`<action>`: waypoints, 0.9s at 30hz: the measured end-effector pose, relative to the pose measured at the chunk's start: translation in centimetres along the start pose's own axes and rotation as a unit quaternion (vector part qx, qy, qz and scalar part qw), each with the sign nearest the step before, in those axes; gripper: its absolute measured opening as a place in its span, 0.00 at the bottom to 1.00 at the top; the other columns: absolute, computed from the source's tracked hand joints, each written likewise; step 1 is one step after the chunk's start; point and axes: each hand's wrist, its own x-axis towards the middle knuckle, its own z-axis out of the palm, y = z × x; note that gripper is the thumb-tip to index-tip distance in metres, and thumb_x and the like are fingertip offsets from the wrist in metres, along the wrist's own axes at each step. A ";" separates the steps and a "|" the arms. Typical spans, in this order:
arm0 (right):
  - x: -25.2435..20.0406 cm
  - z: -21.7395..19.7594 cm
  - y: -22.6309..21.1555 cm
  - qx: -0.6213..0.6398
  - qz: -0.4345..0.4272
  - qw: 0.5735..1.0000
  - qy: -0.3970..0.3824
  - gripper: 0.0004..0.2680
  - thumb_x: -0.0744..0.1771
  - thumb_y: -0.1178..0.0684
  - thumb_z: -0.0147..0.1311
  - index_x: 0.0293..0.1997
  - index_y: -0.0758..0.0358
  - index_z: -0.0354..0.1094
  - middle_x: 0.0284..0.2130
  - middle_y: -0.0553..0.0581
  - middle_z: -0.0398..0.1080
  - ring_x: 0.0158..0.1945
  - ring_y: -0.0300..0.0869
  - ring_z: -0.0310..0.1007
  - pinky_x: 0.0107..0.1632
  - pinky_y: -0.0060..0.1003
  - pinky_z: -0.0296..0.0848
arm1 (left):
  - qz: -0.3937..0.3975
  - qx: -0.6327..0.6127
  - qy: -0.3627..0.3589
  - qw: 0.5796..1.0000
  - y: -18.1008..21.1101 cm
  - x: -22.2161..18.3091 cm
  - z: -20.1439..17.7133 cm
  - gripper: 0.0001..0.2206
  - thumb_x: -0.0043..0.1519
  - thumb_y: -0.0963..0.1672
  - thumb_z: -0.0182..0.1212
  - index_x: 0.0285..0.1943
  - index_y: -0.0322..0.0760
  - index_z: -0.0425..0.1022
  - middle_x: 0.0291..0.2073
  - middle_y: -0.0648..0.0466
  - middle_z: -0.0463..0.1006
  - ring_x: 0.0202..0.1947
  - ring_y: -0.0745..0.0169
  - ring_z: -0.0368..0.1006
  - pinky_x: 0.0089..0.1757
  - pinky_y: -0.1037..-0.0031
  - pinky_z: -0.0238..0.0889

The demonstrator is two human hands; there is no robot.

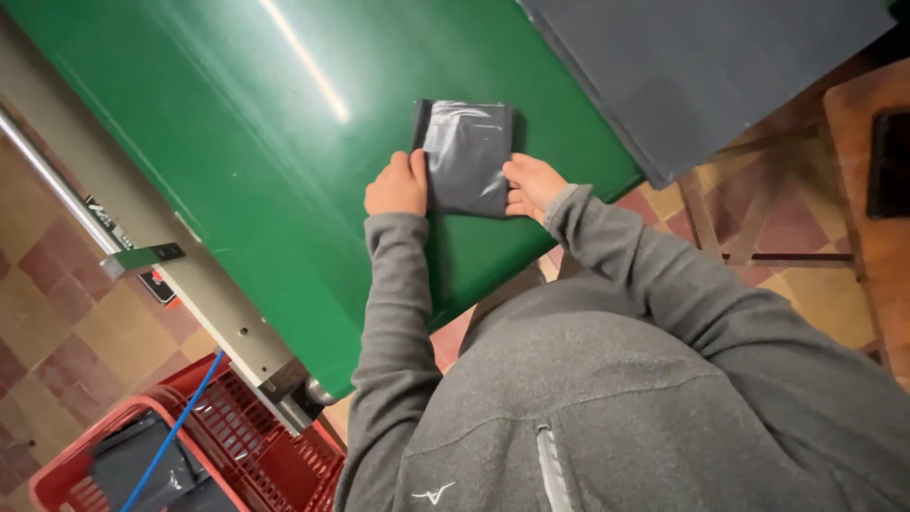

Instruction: Manually folding black plastic sheets and placing them into a collection crate.

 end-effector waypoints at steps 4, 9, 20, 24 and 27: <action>-8.2 -4.6 -4.2 -0.296 -0.197 0.935 -0.010 0.15 0.66 0.51 0.57 0.58 0.62 0.64 0.45 0.62 0.73 0.48 0.55 0.77 0.47 0.47 0.76 | 0.052 0.008 0.084 0.995 6.8 0.3 -6.2 0.20 0.61 0.56 0.64 0.45 0.38 0.73 0.45 0.47 0.77 0.49 0.38 0.71 0.46 0.47 0.64; -16.7 -12.0 -14.9 -0.697 -0.485 0.526 0.039 0.23 0.58 0.49 0.70 0.55 0.62 0.65 0.53 0.63 0.70 0.61 0.58 0.68 0.63 0.50 0.69 | 0.309 -0.082 -0.057 0.946 22.9 -2.4 -6.7 0.39 0.43 0.55 0.74 0.63 0.36 0.70 0.67 0.43 0.64 0.71 0.38 0.53 0.57 0.39 0.52; -14.9 -29.8 -29.5 -0.817 -0.384 0.427 0.043 0.17 0.58 0.59 0.57 0.51 0.57 0.67 0.59 0.56 0.71 0.69 0.50 0.70 0.62 0.43 0.70 | 0.249 -0.391 -0.192 0.865 30.4 -0.2 1.1 0.13 0.63 0.41 0.63 0.57 0.37 0.75 0.53 0.46 0.79 0.56 0.46 0.74 0.55 0.61 0.69; -14.8 -25.5 -37.7 -0.838 -0.148 0.523 0.046 0.10 0.64 0.50 0.61 0.49 0.47 0.74 0.39 0.51 0.78 0.44 0.48 0.79 0.46 0.42 0.76 | 0.083 -0.472 -0.246 0.843 30.3 3.6 -5.5 0.10 0.63 0.43 0.63 0.50 0.33 0.76 0.36 0.45 0.80 0.37 0.51 0.80 0.41 0.68 0.71; -9.7 -20.6 -43.7 -0.762 -0.316 0.563 -0.044 0.09 0.65 0.48 0.60 0.47 0.53 0.73 0.36 0.56 0.77 0.38 0.50 0.78 0.42 0.43 0.74 | 0.018 -0.474 -0.154 0.867 27.9 9.3 -7.2 0.07 0.64 0.41 0.63 0.44 0.29 0.76 0.31 0.50 0.75 0.33 0.64 0.72 0.37 0.72 0.67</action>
